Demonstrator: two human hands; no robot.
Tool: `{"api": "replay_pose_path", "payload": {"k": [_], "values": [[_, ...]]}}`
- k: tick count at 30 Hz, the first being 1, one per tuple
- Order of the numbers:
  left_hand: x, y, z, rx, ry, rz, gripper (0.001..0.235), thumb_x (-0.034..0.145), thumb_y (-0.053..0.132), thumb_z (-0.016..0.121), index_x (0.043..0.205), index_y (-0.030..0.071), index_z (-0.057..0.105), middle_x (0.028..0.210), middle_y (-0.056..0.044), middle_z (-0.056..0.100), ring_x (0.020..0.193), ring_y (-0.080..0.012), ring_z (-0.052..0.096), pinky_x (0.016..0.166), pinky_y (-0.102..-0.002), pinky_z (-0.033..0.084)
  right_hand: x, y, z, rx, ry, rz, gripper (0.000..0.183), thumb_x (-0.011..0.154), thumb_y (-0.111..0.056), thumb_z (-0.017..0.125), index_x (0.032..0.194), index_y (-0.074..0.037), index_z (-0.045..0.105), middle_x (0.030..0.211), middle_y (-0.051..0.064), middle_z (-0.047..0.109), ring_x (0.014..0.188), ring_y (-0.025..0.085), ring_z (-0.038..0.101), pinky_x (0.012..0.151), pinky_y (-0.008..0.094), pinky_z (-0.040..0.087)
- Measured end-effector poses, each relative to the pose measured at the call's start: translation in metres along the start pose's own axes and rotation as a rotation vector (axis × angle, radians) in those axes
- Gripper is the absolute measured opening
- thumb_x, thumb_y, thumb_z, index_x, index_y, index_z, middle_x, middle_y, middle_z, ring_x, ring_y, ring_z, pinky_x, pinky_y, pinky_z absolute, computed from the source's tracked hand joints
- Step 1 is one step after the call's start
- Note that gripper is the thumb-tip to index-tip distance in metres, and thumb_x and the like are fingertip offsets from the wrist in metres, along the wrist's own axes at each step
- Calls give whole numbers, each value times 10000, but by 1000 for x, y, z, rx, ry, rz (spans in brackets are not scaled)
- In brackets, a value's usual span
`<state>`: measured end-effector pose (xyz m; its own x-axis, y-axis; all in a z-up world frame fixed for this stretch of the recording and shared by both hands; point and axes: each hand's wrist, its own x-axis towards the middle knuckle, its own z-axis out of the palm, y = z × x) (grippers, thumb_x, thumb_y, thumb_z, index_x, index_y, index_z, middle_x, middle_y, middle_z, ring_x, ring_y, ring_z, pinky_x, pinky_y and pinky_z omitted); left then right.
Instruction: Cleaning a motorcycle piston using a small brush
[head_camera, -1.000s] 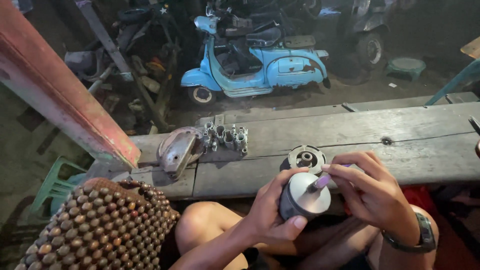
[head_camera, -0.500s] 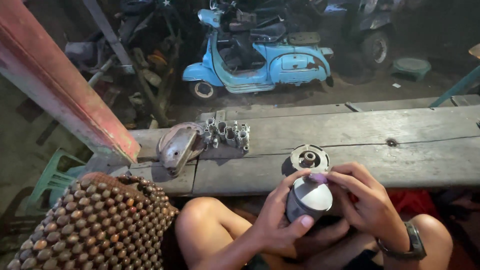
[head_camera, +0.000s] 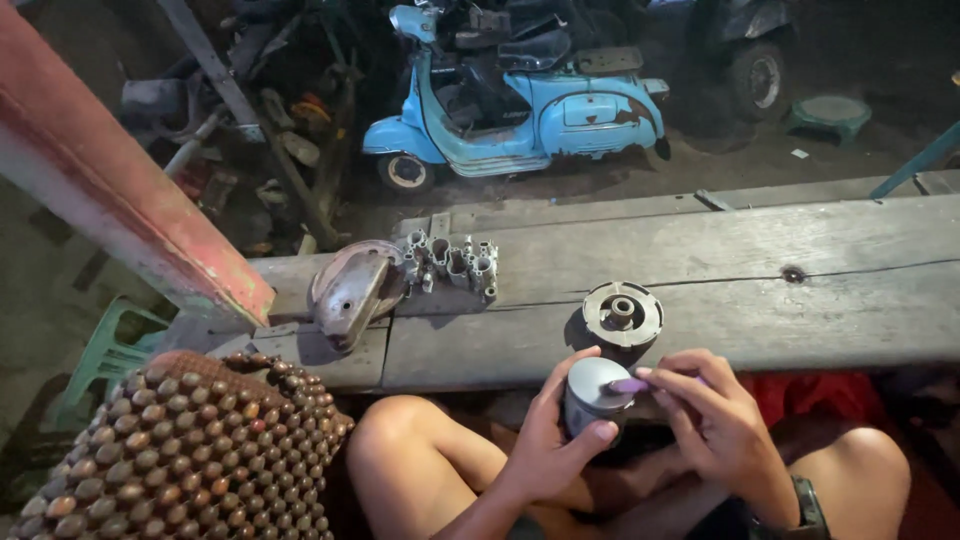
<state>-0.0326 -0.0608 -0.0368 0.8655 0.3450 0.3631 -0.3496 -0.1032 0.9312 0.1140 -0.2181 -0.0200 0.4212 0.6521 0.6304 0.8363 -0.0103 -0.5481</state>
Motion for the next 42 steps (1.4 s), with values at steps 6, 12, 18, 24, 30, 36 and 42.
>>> {"api": "replay_pose_path", "payload": {"k": [6, 12, 18, 24, 30, 36, 42], "values": [[-7, -21, -1, 57, 12, -12, 752, 873, 165, 673, 1533, -16, 361, 1524, -183, 496, 1364, -289, 520, 1152, -410, 394, -4, 7, 4, -65, 27, -13, 360, 793, 16, 674, 1129, -88, 751, 1113, 72, 651, 938, 219, 586, 833, 303, 497], [-9, -25, -3, -78, 46, -54, 772, 840, 50, 691, 1538, 0, 366, 1413, -157, 568, 1269, -255, 563, 1117, -375, 428, -3, -5, 3, -120, 49, -50, 324, 825, 33, 688, 1122, -79, 752, 1118, 86, 640, 940, 232, 550, 857, 311, 462], [-10, -30, -1, -25, 38, -59, 757, 831, 76, 687, 1526, 6, 395, 1390, -147, 589, 1220, -252, 589, 1074, -374, 460, -10, 5, 14, -70, 55, -120, 354, 774, 5, 709, 1105, -110, 761, 1108, 52, 659, 965, 226, 543, 884, 317, 477], [-9, -27, -1, 26, 48, -53, 770, 829, 78, 698, 1529, 2, 386, 1381, -159, 611, 1226, -262, 604, 1076, -391, 470, -10, 9, 13, -110, 101, -83, 321, 818, 46, 706, 1107, -84, 759, 1129, 106, 644, 977, 248, 537, 879, 333, 466], [-11, -29, -1, -43, 37, -34, 783, 847, 74, 705, 1544, 7, 354, 1421, -167, 597, 1282, -265, 589, 1114, -380, 445, -8, 14, 12, -159, 142, -110, 318, 827, 59, 688, 1112, -64, 755, 1125, 103, 629, 984, 260, 531, 926, 356, 444], [-13, -37, -1, -74, 40, -36, 753, 866, 56, 679, 1543, -2, 354, 1444, -158, 543, 1258, -252, 567, 1091, -367, 445, -10, 12, 17, -131, 109, -226, 360, 773, 18, 688, 1112, -83, 753, 1089, 77, 648, 885, 199, 554, 958, 373, 396], [-13, -37, 0, -83, 35, -72, 766, 854, 44, 677, 1547, -6, 354, 1443, -156, 552, 1275, -244, 563, 1104, -359, 434, -10, 14, 16, -176, 142, -166, 320, 823, 60, 670, 1098, -77, 761, 1101, 80, 642, 899, 223, 515, 915, 358, 410]]}}
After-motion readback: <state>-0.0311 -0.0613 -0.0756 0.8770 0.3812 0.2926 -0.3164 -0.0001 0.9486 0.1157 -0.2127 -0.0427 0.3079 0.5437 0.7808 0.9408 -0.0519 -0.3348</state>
